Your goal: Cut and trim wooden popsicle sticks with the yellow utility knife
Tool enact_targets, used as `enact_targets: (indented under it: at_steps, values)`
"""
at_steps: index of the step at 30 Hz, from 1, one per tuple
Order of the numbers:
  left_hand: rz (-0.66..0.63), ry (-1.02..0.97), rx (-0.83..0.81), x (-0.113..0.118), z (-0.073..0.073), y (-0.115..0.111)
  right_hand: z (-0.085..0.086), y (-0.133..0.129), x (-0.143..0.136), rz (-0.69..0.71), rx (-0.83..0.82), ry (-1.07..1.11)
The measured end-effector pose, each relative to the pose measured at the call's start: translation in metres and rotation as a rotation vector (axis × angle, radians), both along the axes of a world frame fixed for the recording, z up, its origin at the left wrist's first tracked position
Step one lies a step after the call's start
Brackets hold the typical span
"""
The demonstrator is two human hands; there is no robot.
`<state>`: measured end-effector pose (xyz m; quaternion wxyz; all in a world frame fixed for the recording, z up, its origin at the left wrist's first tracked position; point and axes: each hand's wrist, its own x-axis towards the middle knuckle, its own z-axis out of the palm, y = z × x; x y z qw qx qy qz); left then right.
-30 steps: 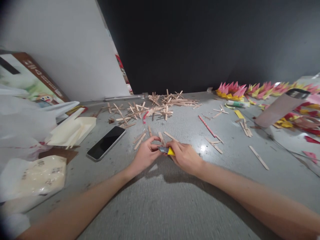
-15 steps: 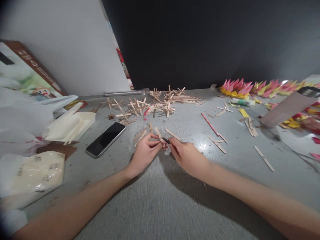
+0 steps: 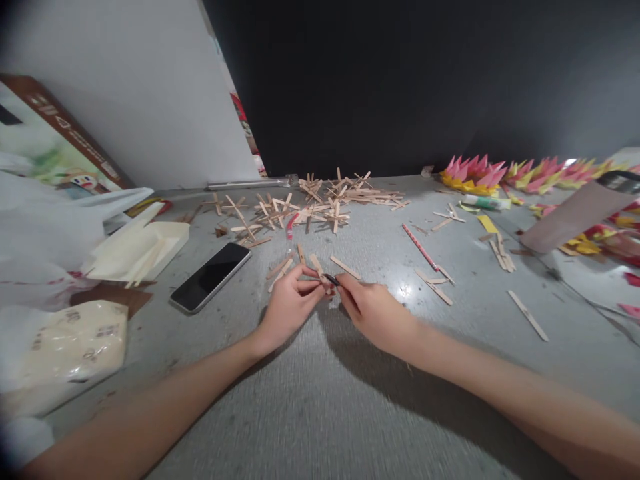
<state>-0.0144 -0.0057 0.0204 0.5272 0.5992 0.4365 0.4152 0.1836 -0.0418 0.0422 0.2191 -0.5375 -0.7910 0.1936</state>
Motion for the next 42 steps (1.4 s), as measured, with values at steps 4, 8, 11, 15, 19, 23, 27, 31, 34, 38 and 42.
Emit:
enact_targets:
  at_steps: [4,8,11,15,19,23,27,31,34,38,42]
  values:
    - [0.0,-0.013,0.005,0.0,-0.002,0.0,-0.001,-0.001,0.0,-0.01,0.018,-0.037]
    - [0.014,0.03,0.031,0.001,-0.001,-0.002,-0.002,-0.005,-0.003,-0.041,0.0,-0.101]
    - [0.027,0.091,0.063,0.001,0.001,-0.004,-0.002,-0.007,-0.006,-0.058,-0.008,-0.114]
    - [0.034,0.148,0.098,0.001,0.001,-0.005,-0.005,-0.009,-0.008,-0.069,0.014,-0.111]
    - [0.069,0.263,0.204,0.001,0.002,-0.008,-0.008,-0.011,-0.007,-0.044,0.068,-0.11]
    - [0.079,0.301,0.254,0.001,0.002,-0.011,-0.006,-0.013,-0.008,-0.05,0.046,-0.094]
    - [0.09,0.305,0.279,0.001,-0.001,-0.012,-0.003,-0.014,-0.011,-0.052,0.031,-0.068]
    - [0.073,0.311,0.28,0.001,-0.003,-0.012,-0.004,-0.016,-0.012,-0.06,0.03,-0.104]
    - [0.052,0.319,0.31,0.0,-0.004,-0.011,-0.006,-0.017,-0.012,-0.058,0.038,-0.126]
    - [0.03,0.314,0.347,-0.002,-0.003,-0.011,-0.008,-0.018,-0.01,-0.042,0.06,-0.136]
    - [0.042,0.293,0.295,-0.002,-0.001,-0.011,-0.007,-0.018,-0.011,-0.058,0.061,-0.131]
